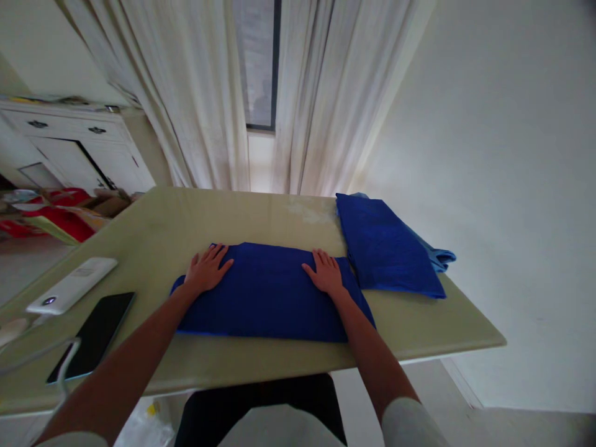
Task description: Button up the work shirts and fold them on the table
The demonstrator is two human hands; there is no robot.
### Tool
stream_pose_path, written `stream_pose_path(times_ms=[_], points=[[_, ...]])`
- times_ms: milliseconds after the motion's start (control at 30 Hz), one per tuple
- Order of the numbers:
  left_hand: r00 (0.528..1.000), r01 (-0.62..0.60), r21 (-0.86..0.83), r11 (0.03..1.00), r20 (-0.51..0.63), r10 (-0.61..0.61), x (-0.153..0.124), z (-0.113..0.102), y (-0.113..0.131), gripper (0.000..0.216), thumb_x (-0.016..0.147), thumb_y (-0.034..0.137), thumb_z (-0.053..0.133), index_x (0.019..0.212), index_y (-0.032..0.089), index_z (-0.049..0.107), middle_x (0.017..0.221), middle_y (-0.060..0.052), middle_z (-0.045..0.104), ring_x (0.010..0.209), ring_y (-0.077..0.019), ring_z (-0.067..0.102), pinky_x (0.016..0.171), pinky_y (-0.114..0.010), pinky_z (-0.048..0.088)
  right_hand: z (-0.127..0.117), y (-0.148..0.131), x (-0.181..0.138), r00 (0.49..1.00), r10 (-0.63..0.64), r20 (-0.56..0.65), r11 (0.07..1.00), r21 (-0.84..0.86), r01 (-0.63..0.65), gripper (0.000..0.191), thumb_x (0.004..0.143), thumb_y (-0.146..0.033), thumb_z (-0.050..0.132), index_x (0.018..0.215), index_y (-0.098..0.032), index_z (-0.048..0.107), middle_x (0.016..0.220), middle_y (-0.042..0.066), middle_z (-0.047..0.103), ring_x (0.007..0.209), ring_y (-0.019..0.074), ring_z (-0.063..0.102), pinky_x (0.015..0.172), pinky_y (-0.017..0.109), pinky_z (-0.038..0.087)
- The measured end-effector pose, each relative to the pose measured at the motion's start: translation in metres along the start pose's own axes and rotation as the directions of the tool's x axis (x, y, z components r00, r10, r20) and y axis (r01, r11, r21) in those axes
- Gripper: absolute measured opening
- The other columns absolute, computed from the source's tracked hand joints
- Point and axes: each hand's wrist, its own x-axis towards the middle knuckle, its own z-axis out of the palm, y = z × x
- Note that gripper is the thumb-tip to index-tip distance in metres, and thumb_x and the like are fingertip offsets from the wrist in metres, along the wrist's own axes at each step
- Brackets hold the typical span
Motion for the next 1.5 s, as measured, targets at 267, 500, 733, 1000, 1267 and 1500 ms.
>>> stream_pose_path(times_ms=[267, 500, 733, 1000, 1267, 1500], points=[[0.998, 0.038, -0.055, 0.998, 0.05, -0.035, 0.022, -0.025, 0.011, 0.085, 0.088, 0.074, 0.039, 0.147, 0.015, 0.05, 0.143, -0.023, 0.056, 0.135, -0.0457, 0.046, 0.11, -0.065, 0.03, -0.025, 0.01, -0.017, 0.997, 0.081, 0.016, 0.997, -0.002, -0.081, 0.053, 0.099, -0.055, 0.053, 0.131, -0.013, 0.059, 0.134, 0.021, 0.061, 0.123, 0.0318, 0.057, 0.103, 0.041, 0.043], [0.851, -0.195, -0.514, 0.835, 0.335, 0.405, 0.041, -0.056, 0.042, 0.07, 0.074, 0.062, 0.065, 0.126, 0.016, 0.064, 0.123, -0.011, 0.071, 0.113, -0.0318, 0.065, 0.099, -0.038, 0.048, -0.063, 0.05, -0.067, 0.873, -0.21, 0.441, 0.897, 0.443, -0.008, 0.039, 0.081, -0.045, 0.075, 0.107, -0.016, 0.074, 0.103, 0.007, 0.075, 0.094, 0.0249, 0.068, 0.081, 0.031, 0.051], [0.759, -0.296, -0.601, 0.742, 0.323, 0.565, 0.018, -0.039, 0.121, 0.069, 0.064, 0.053, 0.081, 0.121, 0.018, 0.068, 0.128, -0.013, 0.069, 0.121, -0.0354, 0.061, 0.109, -0.045, 0.044, -0.144, 0.111, -0.117, 0.829, -0.194, 0.524, 0.955, 0.296, 0.036, 0.039, 0.08, -0.051, 0.073, 0.105, -0.021, 0.076, 0.105, 0.005, 0.075, 0.093, 0.0251, 0.068, 0.08, 0.03, 0.05], [0.904, 0.107, -0.993, 0.041, 0.115, 0.413, -0.018, 0.042, 0.326, 0.067, 0.073, 0.048, 0.08, 0.129, 0.02, 0.057, 0.121, -0.013, 0.069, 0.109, -0.0277, 0.066, 0.099, -0.045, 0.052, -0.291, 0.13, 0.055, 0.964, -0.236, -0.126, 0.878, -0.453, 0.155, 0.042, 0.088, -0.017, 0.061, 0.129, -0.018, 0.067, 0.148, 0.014, 0.055, 0.145, 0.0319, 0.035, 0.123, 0.056, 0.012], [0.92, -0.111, -0.966, 0.235, -0.011, 0.392, -0.027, 0.066, 0.341, 0.022, 0.091, 0.028, 0.052, 0.11, 0.02, 0.06, 0.08, 0.0, 0.062, 0.067, -0.014, 0.06, 0.067, -0.029, 0.049, -0.071, 0.112, 0.076, 0.939, 0.276, -0.207, 0.91, -0.259, -0.324, 0.069, 0.103, -0.044, 0.037, 0.16, -0.007, 0.029, 0.166, 0.018, 0.026, 0.154, 0.0314, 0.023, 0.124, 0.048, 0.018], [0.823, -0.422, -0.822, 0.382, -0.171, 0.542, -0.049, 0.046, 0.331, 0.028, 0.086, 0.018, 0.05, 0.103, 0.027, 0.07, 0.081, -0.002, 0.067, 0.071, -0.0178, 0.061, 0.069, -0.032, 0.048, -0.025, 0.14, 0.076, 0.936, 0.317, -0.155, 0.919, -0.196, -0.343, 0.069, 0.102, -0.046, 0.034, 0.16, -0.01, 0.03, 0.166, 0.015, 0.027, 0.154, 0.0291, 0.023, 0.124, 0.046, 0.016]])
